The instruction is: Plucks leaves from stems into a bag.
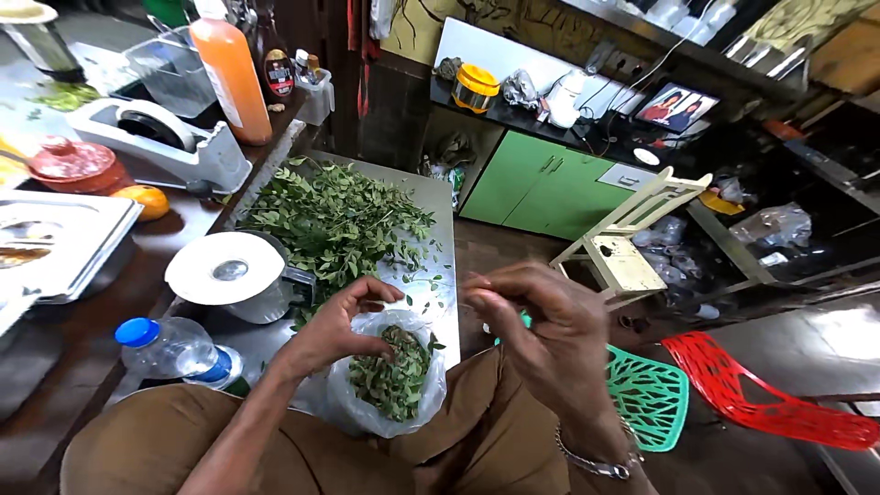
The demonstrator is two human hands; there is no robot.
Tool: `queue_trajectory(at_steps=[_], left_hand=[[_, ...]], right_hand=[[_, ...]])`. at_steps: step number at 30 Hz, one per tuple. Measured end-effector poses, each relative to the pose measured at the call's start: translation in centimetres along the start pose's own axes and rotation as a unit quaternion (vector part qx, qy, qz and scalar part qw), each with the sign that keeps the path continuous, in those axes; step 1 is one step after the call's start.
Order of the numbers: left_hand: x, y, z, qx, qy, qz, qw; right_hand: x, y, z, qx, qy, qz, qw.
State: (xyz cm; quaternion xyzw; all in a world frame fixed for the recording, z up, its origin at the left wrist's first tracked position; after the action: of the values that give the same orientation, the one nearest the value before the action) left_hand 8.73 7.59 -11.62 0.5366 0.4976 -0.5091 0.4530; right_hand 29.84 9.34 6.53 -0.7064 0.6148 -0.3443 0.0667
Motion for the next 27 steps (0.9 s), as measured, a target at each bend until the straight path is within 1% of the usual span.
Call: queue_trajectory(at_steps=[2,4,5,7,10,14,16,20,27], left_hand=[[-0.4,-0.5,-0.1,-0.018,0.004,0.014,1.000],[-1.1,0.2,-0.1,-0.004,0.025,0.018,1.000],[-1.3,1.0,0.0,0.002,0.036,0.018,0.999],[-1.4,2.4,0.3,-0.013,0.058,0.005,0.998],[-0.8,3.3,0.0,-0.029,0.066,-0.024,0.997],[0.3,2.3,-0.3,-0.033,0.027,-0.053,0.998],[0.7,1.8,-0.3,-0.043,0.015,-0.041,0.998],[0.9,1.6,-0.3,-0.039,-0.007,-0.022,0.999],[2.1,2.3,-0.5,-0.008,-0.050,-0.052,0.997]], right_hand=[[-1.1,1.4,0.5,0.025,0.023,-0.001,0.999],[-1.8,2.3,0.8,0.030,0.029,-0.019,0.999],[-2.0,2.8,1.0,0.030,0.035,-0.031,0.998],[-2.6,3.7,1.5,0.027,0.051,-0.041,0.997],[-3.5,4.3,2.1,0.009,0.074,-0.040,0.996],[-4.5,3.0,2.2,-0.030,0.090,-0.029,0.995],[-5.0,2.4,2.3,-0.044,0.094,-0.031,0.994],[-5.6,1.1,2.7,-0.075,0.097,-0.047,0.991],[-4.0,-2.1,1.7,-0.107,0.078,-0.047,0.990]])
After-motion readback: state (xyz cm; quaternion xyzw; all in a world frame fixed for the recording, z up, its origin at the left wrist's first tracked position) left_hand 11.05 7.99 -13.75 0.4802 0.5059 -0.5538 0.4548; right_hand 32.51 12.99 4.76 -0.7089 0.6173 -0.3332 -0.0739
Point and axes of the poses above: each hand's wrist, its own z-axis away from the middle knuckle, its own y-axis out of the palm, x = y × z, the point moved 7 cm from there along -z, towards the middle knuckle, and after that the axes turned 14 degrees about -y, right-handed, at the moved point
